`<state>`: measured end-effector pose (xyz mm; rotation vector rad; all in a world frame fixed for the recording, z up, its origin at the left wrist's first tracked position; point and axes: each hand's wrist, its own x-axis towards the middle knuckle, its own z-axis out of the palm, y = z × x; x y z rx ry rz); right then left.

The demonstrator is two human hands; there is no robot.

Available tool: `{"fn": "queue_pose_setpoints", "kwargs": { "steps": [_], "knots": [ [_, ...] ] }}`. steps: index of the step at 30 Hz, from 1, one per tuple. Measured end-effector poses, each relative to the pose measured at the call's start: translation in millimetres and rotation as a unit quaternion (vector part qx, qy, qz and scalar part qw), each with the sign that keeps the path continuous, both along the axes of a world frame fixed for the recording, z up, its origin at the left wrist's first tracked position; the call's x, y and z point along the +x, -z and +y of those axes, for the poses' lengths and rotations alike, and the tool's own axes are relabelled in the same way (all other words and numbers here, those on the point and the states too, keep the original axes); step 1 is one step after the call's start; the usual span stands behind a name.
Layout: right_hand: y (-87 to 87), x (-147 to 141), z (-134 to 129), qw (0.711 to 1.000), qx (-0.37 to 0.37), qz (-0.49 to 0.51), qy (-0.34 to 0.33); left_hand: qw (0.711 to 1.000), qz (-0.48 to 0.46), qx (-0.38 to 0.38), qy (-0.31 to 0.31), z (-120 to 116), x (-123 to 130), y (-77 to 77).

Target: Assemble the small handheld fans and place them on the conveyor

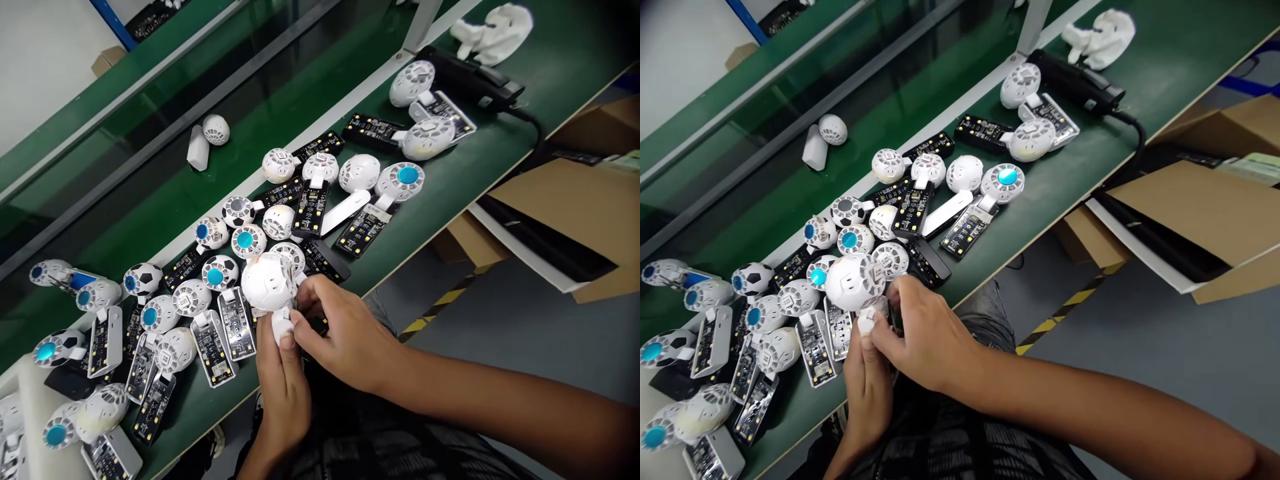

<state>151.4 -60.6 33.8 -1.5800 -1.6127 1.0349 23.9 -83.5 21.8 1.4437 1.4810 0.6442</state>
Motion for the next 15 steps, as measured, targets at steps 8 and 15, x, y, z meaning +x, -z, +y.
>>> {"fn": "queue_pose_setpoints", "kwargs": {
  "steps": [8,15],
  "knots": [
    [1.8,-0.7,1.8,0.999,0.003,0.043,-0.032,0.998,-0.015,0.052,-0.041,-5.7,1.0,7.4],
    [5.4,-2.5,3.9,0.999,0.026,0.044,-0.005,0.997,-0.041,-0.001,-0.073,-7.3,3.3,11.5]
  ]
}}
